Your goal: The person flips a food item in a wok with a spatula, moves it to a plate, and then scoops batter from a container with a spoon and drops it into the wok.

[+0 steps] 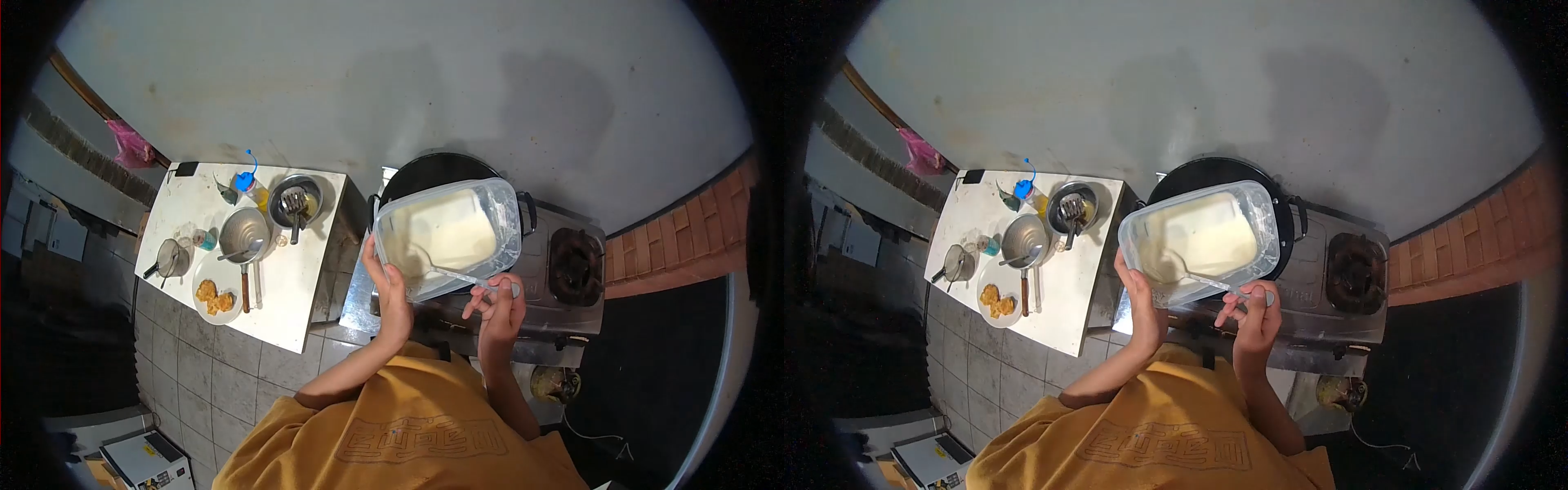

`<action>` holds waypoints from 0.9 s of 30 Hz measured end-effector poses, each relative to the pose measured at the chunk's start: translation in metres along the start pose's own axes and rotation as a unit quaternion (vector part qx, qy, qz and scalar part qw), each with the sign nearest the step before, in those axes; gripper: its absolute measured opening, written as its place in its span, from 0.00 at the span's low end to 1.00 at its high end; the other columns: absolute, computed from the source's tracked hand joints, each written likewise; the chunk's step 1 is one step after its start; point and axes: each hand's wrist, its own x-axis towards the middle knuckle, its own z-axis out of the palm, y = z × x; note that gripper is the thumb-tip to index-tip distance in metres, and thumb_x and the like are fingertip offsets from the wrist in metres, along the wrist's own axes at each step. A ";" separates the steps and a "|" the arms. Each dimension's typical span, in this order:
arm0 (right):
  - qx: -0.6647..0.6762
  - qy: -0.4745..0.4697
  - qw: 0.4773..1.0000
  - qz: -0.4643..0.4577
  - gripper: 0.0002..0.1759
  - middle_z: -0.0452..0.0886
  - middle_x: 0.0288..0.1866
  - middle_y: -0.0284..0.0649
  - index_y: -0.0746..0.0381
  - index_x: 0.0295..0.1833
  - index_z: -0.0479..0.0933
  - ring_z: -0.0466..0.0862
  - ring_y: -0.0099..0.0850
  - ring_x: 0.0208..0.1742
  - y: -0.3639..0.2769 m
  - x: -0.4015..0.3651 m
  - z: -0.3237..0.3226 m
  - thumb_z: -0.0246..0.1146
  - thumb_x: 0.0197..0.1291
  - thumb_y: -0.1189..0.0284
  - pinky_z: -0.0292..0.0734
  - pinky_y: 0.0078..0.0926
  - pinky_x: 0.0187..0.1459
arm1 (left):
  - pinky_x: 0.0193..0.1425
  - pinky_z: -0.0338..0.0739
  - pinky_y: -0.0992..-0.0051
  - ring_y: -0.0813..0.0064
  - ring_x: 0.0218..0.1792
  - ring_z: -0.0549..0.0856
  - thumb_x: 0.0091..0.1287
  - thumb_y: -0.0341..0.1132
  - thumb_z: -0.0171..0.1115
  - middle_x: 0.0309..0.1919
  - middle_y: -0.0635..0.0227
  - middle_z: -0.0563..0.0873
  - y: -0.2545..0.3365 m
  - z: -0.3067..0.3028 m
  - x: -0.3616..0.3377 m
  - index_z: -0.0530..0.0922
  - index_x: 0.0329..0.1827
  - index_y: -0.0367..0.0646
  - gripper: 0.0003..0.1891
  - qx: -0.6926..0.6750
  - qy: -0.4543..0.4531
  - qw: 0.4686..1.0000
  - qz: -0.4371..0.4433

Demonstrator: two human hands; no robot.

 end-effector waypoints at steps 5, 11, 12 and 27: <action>-0.016 0.039 0.999 -0.017 0.14 0.75 0.39 0.45 0.67 0.48 0.69 0.75 0.26 0.30 0.002 0.008 0.001 0.45 0.78 0.66 0.78 0.26 0.28 | 0.78 0.45 0.64 0.63 0.75 0.55 0.78 0.59 0.40 0.74 0.56 0.53 -0.002 0.006 0.004 0.46 0.78 0.40 0.38 -0.020 -0.003 0.999 -0.027; -0.091 0.021 0.989 -0.110 0.14 0.76 0.39 0.43 0.69 0.48 0.70 0.76 0.24 0.30 -0.017 0.026 -0.014 0.46 0.78 0.67 0.75 0.22 0.31 | 0.78 0.47 0.65 0.63 0.75 0.55 0.78 0.58 0.41 0.75 0.55 0.52 0.001 0.013 0.010 0.44 0.79 0.43 0.37 -0.082 -0.018 0.995 -0.050; -0.092 0.023 0.989 -0.111 0.14 0.76 0.39 0.43 0.69 0.48 0.70 0.76 0.24 0.30 -0.023 0.030 -0.016 0.46 0.78 0.67 0.75 0.22 0.31 | 0.78 0.47 0.65 0.63 0.75 0.55 0.78 0.58 0.41 0.75 0.56 0.52 0.003 0.013 0.011 0.44 0.79 0.44 0.37 -0.090 -0.029 0.994 -0.052; -0.369 -0.236 0.838 -0.327 0.07 0.82 0.33 0.40 0.66 0.42 0.81 0.77 0.37 0.34 -0.076 0.076 -0.011 0.59 0.63 0.78 0.72 0.28 0.43 | 0.77 0.49 0.65 0.63 0.74 0.57 0.77 0.61 0.40 0.74 0.57 0.56 0.008 0.012 0.016 0.43 0.79 0.46 0.38 -0.129 -0.090 0.984 -0.088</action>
